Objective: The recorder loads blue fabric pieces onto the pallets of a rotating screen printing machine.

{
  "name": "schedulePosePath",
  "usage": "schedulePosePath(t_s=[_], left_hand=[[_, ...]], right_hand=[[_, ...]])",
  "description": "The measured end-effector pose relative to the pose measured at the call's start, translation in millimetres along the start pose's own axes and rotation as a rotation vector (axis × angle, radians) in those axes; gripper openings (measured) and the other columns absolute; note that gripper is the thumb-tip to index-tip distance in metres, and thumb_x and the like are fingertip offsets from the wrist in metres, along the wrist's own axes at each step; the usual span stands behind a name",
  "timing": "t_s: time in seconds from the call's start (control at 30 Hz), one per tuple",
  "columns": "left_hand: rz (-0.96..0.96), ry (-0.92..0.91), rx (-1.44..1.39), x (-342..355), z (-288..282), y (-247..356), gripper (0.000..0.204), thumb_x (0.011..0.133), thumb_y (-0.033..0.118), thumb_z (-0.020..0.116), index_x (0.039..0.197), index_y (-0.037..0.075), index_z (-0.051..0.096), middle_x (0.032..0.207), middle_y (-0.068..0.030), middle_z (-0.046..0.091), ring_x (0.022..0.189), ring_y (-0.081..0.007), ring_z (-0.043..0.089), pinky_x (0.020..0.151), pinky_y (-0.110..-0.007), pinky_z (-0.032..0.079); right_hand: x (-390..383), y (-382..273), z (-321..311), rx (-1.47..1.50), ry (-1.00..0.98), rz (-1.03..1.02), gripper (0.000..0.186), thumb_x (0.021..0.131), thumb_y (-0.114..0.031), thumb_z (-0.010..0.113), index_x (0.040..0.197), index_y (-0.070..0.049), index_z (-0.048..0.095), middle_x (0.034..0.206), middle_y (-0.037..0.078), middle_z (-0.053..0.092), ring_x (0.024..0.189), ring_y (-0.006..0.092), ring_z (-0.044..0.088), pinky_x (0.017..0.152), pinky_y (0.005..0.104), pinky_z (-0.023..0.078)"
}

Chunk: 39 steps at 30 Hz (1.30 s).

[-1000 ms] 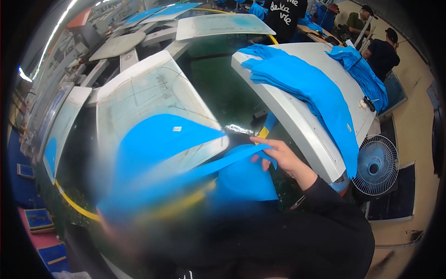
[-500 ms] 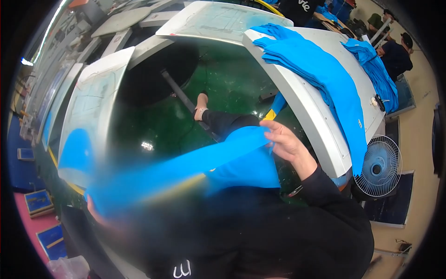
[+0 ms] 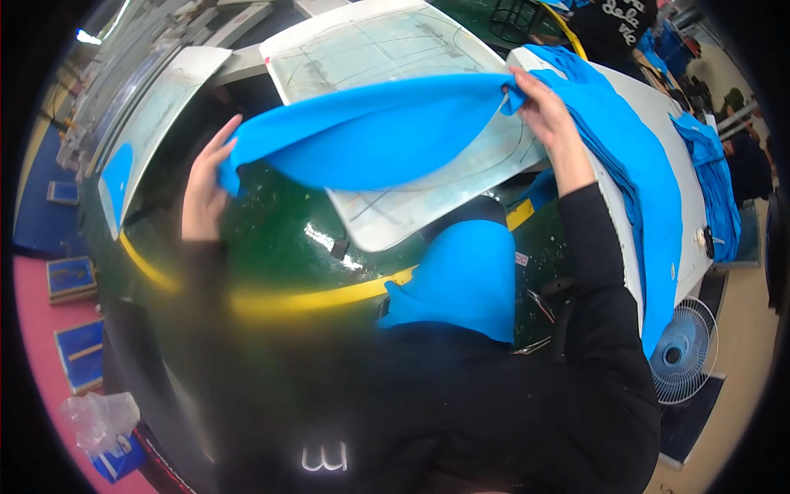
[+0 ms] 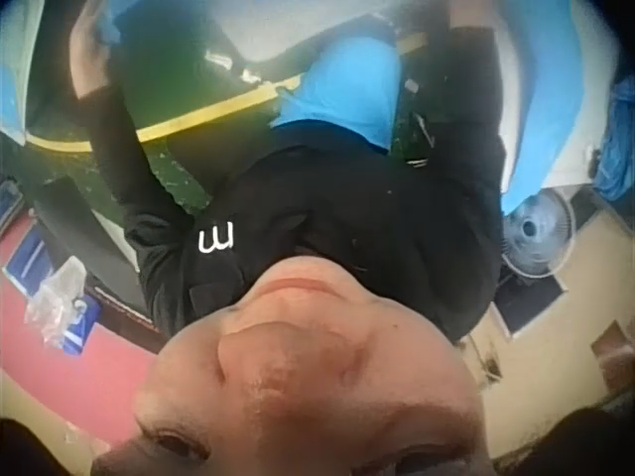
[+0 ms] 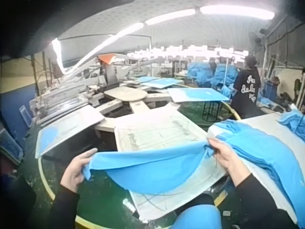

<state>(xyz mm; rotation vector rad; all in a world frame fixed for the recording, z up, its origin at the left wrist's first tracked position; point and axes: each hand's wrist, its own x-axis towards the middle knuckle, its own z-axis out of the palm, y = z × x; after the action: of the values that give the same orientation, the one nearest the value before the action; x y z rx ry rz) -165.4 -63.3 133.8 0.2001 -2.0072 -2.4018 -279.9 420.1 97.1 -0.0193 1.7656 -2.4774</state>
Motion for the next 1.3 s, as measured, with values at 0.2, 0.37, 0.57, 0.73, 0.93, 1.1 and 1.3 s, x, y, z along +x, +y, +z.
schedulePosePath(t_s=[0.2, 0.37, 0.57, 0.73, 0.93, 1.1, 1.3], left_hand=[[0.025, 0.022, 0.078, 43.7, -35.4, 14.6, 0.044, 0.084, 0.01, 0.06, 0.127, 0.005, 0.053, 0.099, -0.0012, 0.063, 0.072, -0.0049, 0.054, 0.061, -0.018, 0.041], [-0.064, -0.003, 0.133, 47.2, -52.7, -14.4, 0.044, 0.083, 0.005, 0.062, 0.126, 0.004, 0.054, 0.11, -0.0065, 0.061, 0.087, -0.0099, 0.059, 0.076, -0.021, 0.047], [-0.195, -0.034, 0.294, 18.2, -72.4, -71.1, 0.048, 0.079, 0.0, 0.065, 0.126, 0.002, 0.053, 0.117, -0.0095, 0.058, 0.096, -0.0129, 0.057, 0.086, -0.024, 0.046], [-0.204, 0.009, 0.452, -13.0, -68.3, -91.1, 0.048, 0.079, -0.002, 0.064, 0.125, 0.004, 0.055, 0.116, -0.01, 0.058, 0.098, -0.0135, 0.056, 0.087, -0.023, 0.044], [-0.202, 0.065, 0.542, -34.3, -62.7, -102.4, 0.047, 0.079, -0.004, 0.064, 0.124, 0.007, 0.056, 0.117, -0.01, 0.058, 0.098, -0.0138, 0.056, 0.085, -0.024, 0.046], [-0.23, 0.072, 0.627, -41.6, -59.5, -104.3, 0.05, 0.077, -0.002, 0.065, 0.125, 0.007, 0.056, 0.125, -0.0124, 0.055, 0.107, -0.018, 0.054, 0.095, -0.028, 0.041], [-0.075, 0.093, 0.709, -42.7, -61.0, -114.1, 0.048, 0.076, -0.004, 0.065, 0.122, 0.008, 0.058, 0.122, -0.0127, 0.056, 0.094, -0.0151, 0.059, 0.079, -0.025, 0.049]], right_hand=[[77.5, -10.5, 19.6, -0.254, -0.05, -0.245, 0.03, 0.082, -0.02, 0.069, 0.11, -0.011, 0.067, 0.104, 0.001, 0.066, 0.095, 0.0117, 0.057, 0.088, 0.0238, 0.039], [83.2, 28.8, 14.2, -0.389, -0.066, -0.111, 0.028, 0.082, -0.014, 0.068, 0.109, -0.008, 0.067, 0.098, 0.006, 0.066, 0.087, 0.0116, 0.059, 0.075, 0.0229, 0.046], [45.4, 83.3, 10.8, -0.496, -0.107, 0.119, 0.032, 0.082, -0.009, 0.066, 0.114, -0.008, 0.065, 0.106, 0.006, 0.063, 0.089, 0.0125, 0.057, 0.079, 0.0244, 0.046], [11.4, 96.9, 15.9, -0.67, -0.082, 0.159, 0.036, 0.08, -0.005, 0.065, 0.116, -0.01, 0.064, 0.109, 0.009, 0.063, 0.094, 0.0145, 0.058, 0.087, 0.0248, 0.045], [-7.1, 100.9, 9.9, -0.715, -0.119, 0.044, 0.037, 0.081, -0.002, 0.063, 0.117, -0.008, 0.063, 0.121, 0.009, 0.058, 0.11, 0.0186, 0.054, 0.099, 0.0295, 0.039], [-12.2, 107.6, 4.4, -0.742, -0.121, 0.03, 0.038, 0.08, 0.003, 0.062, 0.117, -0.006, 0.062, 0.12, 0.008, 0.058, 0.108, 0.0177, 0.055, 0.096, 0.0281, 0.041], [-12.6, 111.7, 1.2, -0.77, -0.135, -0.033, 0.04, 0.078, 0.006, 0.062, 0.117, -0.004, 0.061, 0.12, 0.009, 0.057, 0.106, 0.0173, 0.056, 0.093, 0.0268, 0.043]])
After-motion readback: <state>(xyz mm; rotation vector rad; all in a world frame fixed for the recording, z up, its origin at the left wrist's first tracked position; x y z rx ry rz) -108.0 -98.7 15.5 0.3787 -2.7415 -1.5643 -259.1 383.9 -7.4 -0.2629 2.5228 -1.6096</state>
